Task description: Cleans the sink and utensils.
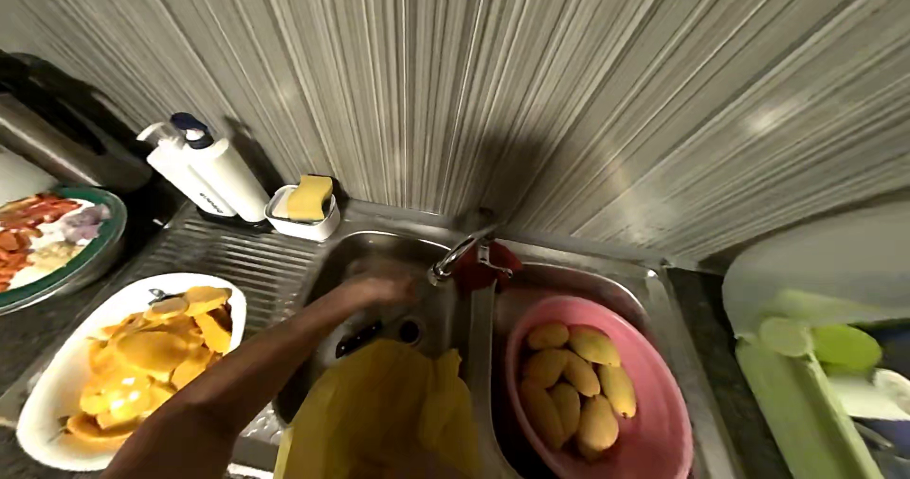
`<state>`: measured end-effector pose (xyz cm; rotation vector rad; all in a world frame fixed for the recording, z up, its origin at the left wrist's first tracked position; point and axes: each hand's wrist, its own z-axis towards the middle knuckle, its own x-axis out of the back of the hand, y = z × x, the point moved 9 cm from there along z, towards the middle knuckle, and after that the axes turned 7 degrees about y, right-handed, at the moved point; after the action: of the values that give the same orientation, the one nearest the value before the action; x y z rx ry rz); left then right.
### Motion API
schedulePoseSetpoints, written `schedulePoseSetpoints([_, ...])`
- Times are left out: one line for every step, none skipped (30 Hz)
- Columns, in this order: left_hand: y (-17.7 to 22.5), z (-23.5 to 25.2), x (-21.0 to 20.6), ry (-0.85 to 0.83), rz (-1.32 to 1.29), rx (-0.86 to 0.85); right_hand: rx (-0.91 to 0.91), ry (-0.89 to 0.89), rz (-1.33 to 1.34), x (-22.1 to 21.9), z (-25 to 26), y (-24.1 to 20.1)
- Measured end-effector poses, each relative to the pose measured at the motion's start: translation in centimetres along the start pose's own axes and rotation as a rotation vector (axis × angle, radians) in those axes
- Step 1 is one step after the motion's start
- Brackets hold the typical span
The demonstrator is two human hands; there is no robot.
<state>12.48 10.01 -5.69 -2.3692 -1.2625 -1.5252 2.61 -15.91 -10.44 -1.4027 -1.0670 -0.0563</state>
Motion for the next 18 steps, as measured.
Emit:
schedulePoseSetpoints([0.1,0.4,0.2,0.014,-0.007,0.032,-0.018,0.054,-0.025,2.4,-1.2,-0.6])
schedulePoseSetpoints([0.1,0.7,0.6,0.049,-0.045,0.051,-0.033,0.124,-0.017,5.7,-2.6,-1.5])
schedulePoseSetpoints([0.3,1.0,1.1,0.089,-0.121,0.055,-0.031,0.209,0.025,9.3,-4.2,-2.3])
schedulePoseSetpoints([0.3,1.3,1.2,0.124,-0.224,0.049,-0.013,0.331,0.096,13.1,-6.0,-2.7])
schedulePoseSetpoints([0.1,1.7,1.0,0.161,-0.344,0.041,-0.010,0.423,0.187,16.5,-7.9,-2.6])
schedulePoseSetpoints([-0.2,2.1,0.4,0.199,-0.498,0.040,-0.025,0.522,0.260,19.4,-9.4,-1.5])
schedulePoseSetpoints([-0.3,1.9,0.1,0.261,-0.690,0.055,-0.080,0.624,0.314,21.7,-10.7,0.6])
schedulePoseSetpoints([-0.3,1.3,0.2,0.365,-0.887,0.077,-0.173,0.735,0.351,23.7,-11.7,3.3])
schedulePoseSetpoints([-0.1,0.2,0.8,0.519,-1.048,0.094,-0.297,0.839,0.394,25.0,-12.5,6.4])
schedulePoseSetpoints([0.3,-1.1,1.6,0.681,-1.122,0.073,-0.418,0.939,0.441,25.8,-13.0,9.5])
schedulePoseSetpoints([1.2,-2.6,2.7,0.800,-1.078,-0.012,-0.534,1.031,0.493,26.1,-13.3,12.4])
schedulePoseSetpoints([2.8,-4.3,3.9,0.877,-0.926,-0.142,-0.638,1.116,0.565,26.1,-13.3,14.6])
schedulePoseSetpoints([4.5,-5.8,4.9,0.941,-0.740,-0.264,-0.712,1.181,0.665,25.9,-12.9,16.1])
schedulePoseSetpoints([6.0,-7.0,5.6,0.988,-0.584,-0.348,-0.744,1.245,0.807,25.5,-12.2,17.4])
schedulePoseSetpoints([7.1,-7.5,5.9,1.008,-0.493,-0.388,-0.738,1.319,0.974,25.0,-11.2,18.7])
schedulePoseSetpoints([7.7,-7.6,6.0,0.999,-0.456,-0.403,-0.713,1.380,1.157,24.6,-9.9,19.7])
schedulePoseSetpoints([8.0,-7.5,6.1,0.978,-0.446,-0.406,-0.687,1.410,1.325,24.2,-8.6,20.5])
schedulePoseSetpoints([8.0,-7.3,6.2,0.961,-0.445,-0.402,-0.656,1.416,1.458,23.9,-7.4,21.1])
